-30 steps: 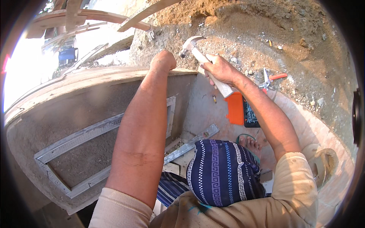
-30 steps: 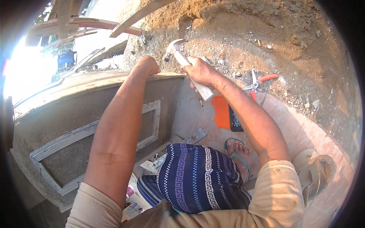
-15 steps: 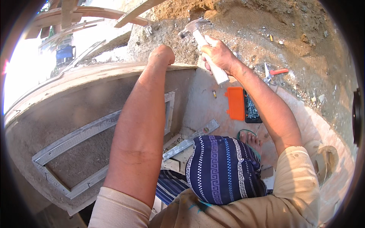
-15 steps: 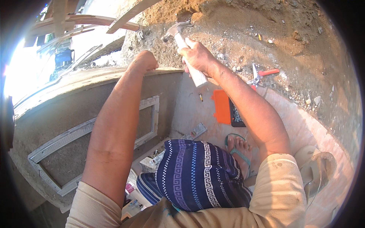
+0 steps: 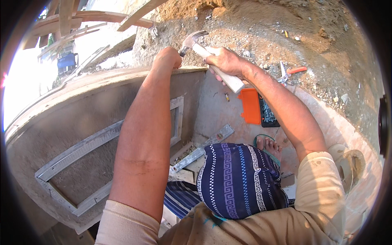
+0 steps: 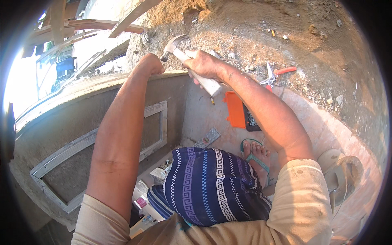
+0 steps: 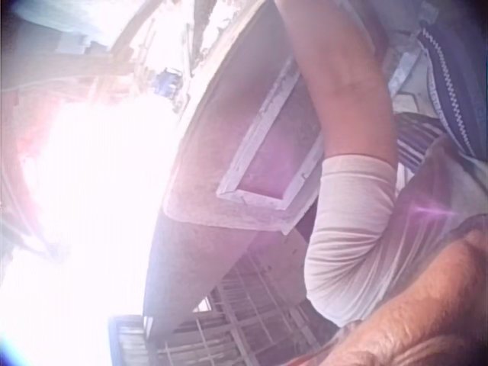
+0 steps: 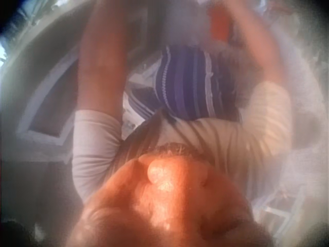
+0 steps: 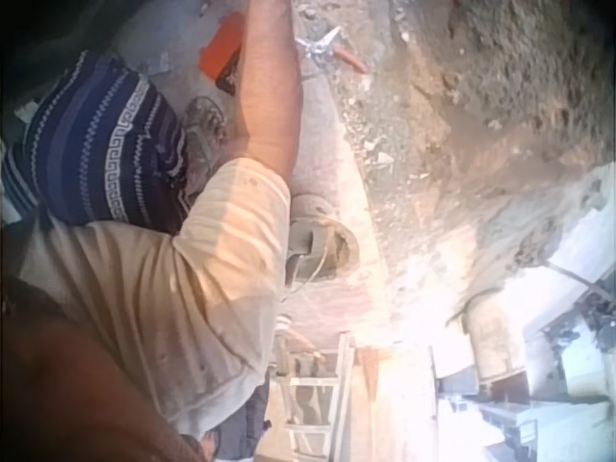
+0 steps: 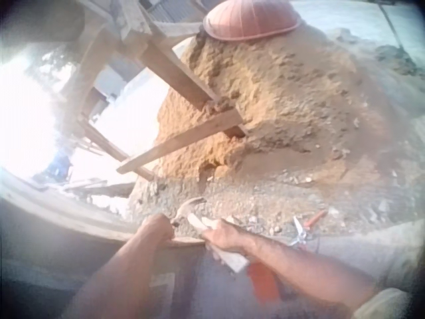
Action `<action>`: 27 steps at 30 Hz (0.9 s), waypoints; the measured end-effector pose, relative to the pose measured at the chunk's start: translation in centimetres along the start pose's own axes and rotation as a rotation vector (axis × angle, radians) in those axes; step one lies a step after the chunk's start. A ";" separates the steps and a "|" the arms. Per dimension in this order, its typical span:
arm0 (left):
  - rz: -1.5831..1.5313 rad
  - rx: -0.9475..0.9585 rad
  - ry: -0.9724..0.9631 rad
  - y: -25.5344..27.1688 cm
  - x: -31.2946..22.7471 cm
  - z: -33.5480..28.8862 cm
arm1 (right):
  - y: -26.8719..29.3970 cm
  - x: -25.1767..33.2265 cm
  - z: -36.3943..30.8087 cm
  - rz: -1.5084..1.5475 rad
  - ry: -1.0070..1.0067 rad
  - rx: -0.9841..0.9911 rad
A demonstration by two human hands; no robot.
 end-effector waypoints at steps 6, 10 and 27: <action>0.033 0.038 0.030 -0.4 0.0 0.5 | 1.8 2.5 -0.7 0.199 0.171 -0.188; 0.019 0.077 0.058 0.4 -0.7 -0.7 | 0.0 0.5 -0.3 0.073 0.051 -0.186; 0.043 -0.099 -0.044 0.0 0.4 -0.7 | 1.2 1.0 -0.8 0.049 0.068 -0.004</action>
Point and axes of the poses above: each hand's wrist, its own z-axis towards the middle knuckle, its own y-axis out of the back of the hand, x = y × z, the point moved 6 cm from there along z, towards the middle knuckle, and after that the axes turned 1 degree about y, right-handed, at the moved point
